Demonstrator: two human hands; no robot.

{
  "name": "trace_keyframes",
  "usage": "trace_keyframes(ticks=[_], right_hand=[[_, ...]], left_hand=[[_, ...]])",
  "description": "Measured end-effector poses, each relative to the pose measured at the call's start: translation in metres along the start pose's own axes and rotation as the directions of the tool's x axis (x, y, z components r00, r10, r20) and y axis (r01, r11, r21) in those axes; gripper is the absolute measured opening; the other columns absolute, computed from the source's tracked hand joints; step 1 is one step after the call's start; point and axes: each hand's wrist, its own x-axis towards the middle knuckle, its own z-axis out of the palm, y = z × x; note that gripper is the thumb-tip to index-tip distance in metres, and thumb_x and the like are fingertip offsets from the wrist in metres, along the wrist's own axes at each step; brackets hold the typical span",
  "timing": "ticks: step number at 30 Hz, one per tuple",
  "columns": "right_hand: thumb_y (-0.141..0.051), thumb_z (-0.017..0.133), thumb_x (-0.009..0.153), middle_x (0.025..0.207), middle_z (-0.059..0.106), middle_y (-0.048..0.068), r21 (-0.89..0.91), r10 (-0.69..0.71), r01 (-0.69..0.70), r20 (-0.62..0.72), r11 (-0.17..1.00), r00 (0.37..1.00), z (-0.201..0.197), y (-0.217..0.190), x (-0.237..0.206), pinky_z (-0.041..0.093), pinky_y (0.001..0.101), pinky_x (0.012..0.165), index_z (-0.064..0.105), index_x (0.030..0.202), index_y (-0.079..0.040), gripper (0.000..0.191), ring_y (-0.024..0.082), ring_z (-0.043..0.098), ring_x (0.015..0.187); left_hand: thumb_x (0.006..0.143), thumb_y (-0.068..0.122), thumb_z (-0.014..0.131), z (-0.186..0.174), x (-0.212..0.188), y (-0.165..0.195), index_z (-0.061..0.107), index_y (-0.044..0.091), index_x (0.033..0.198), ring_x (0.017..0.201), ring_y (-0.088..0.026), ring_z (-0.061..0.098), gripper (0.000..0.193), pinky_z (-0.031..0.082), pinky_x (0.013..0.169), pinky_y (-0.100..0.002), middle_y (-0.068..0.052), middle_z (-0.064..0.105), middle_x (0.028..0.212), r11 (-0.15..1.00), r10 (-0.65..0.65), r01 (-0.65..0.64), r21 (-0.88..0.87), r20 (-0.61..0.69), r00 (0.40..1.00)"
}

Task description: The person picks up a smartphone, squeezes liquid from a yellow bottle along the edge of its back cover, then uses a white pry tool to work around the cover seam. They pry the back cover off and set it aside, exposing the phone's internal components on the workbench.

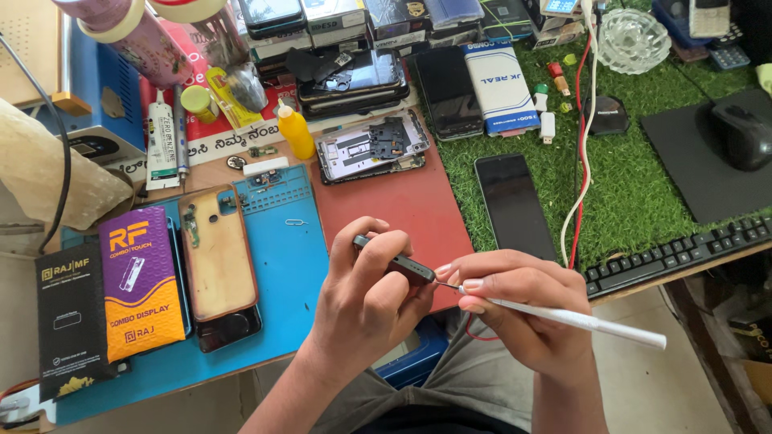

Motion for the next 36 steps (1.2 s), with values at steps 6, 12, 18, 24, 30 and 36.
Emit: trace_keyframes(ticks=[6, 12, 18, 24, 30, 36], right_hand=[[0.002, 0.074, 0.091, 0.109, 0.076, 0.020, 0.077, 0.028, -0.035, 0.086, 0.996, 0.996, -0.008, -0.003, 0.010, 0.066, 0.0336, 0.086, 0.067, 0.106, -0.002, 0.017, 0.026, 0.079, 0.100], [0.003, 0.076, 0.089, 0.105, 0.077, 0.020, 0.084, 0.059, -0.071, 0.137, 0.994, 0.989, -0.012, -0.004, 0.015, 0.064, 0.0323, 0.081, 0.067, 0.106, -0.002, 0.020, 0.024, 0.079, 0.096], [0.004, 0.076, 0.089, 0.105, 0.076, 0.020, 0.101, 0.055, -0.073, 0.163, 0.992, 0.985, -0.013, -0.005, 0.019, 0.064, 0.0315, 0.079, 0.066, 0.104, -0.001, 0.019, 0.025, 0.079, 0.096], [0.004, 0.076, 0.089, 0.104, 0.076, 0.019, 0.103, 0.051, -0.071, 0.182, 0.992, 0.982, -0.011, -0.008, 0.023, 0.065, 0.0311, 0.079, 0.066, 0.104, 0.000, 0.018, 0.024, 0.079, 0.095], [0.001, 0.077, 0.088, 0.104, 0.076, 0.018, 0.058, 0.039, -0.051, 0.184, 0.997, 0.982, -0.009, -0.010, 0.025, 0.065, 0.0307, 0.079, 0.067, 0.100, 0.000, 0.016, 0.024, 0.080, 0.094], [0.000, 0.077, 0.088, 0.104, 0.077, 0.018, 0.044, 0.080, -0.090, 0.188, 0.995, 0.979, -0.009, -0.012, 0.023, 0.064, 0.0288, 0.076, 0.069, 0.098, 0.000, 0.013, 0.023, 0.080, 0.091]], left_hand=[[0.072, 0.009, 0.089, -0.005, 0.002, 0.000, 0.055, 0.004, 0.075, 0.116, -0.041, 0.057, 0.035, 0.053, 0.093, -0.049, -0.012, 0.058, 0.116, 1.000, 0.022, -0.022, 0.020, 0.026, 0.999], [0.071, 0.008, 0.087, -0.006, 0.002, 0.000, 0.057, 0.008, 0.076, 0.117, -0.041, 0.057, 0.031, 0.054, 0.092, -0.046, -0.011, 0.056, 0.117, 0.996, 0.042, -0.044, 0.073, 0.032, 0.999], [0.071, 0.009, 0.084, -0.007, -0.001, -0.007, 0.059, 0.018, 0.088, 0.118, -0.042, 0.056, 0.031, 0.057, 0.092, -0.045, -0.011, 0.054, 0.121, 0.987, 0.131, -0.134, 0.093, 0.038, 0.991], [0.076, 0.004, 0.084, -0.006, -0.006, -0.021, 0.057, 0.026, 0.103, 0.122, -0.041, 0.056, 0.044, 0.061, 0.095, -0.044, -0.011, 0.051, 0.133, 0.966, 0.225, -0.229, 0.122, 0.043, 0.973], [0.085, 0.006, 0.086, -0.008, -0.008, -0.033, 0.050, 0.030, 0.115, 0.122, -0.042, 0.056, 0.052, 0.062, 0.094, -0.045, -0.015, 0.048, 0.137, 0.950, 0.297, -0.300, 0.091, 0.043, 0.954], [0.087, 0.005, 0.084, -0.009, -0.008, -0.035, 0.048, 0.034, 0.117, 0.119, -0.041, 0.058, 0.055, 0.063, 0.091, -0.043, -0.016, 0.049, 0.136, 0.938, 0.321, -0.324, 0.122, 0.042, 0.946]])
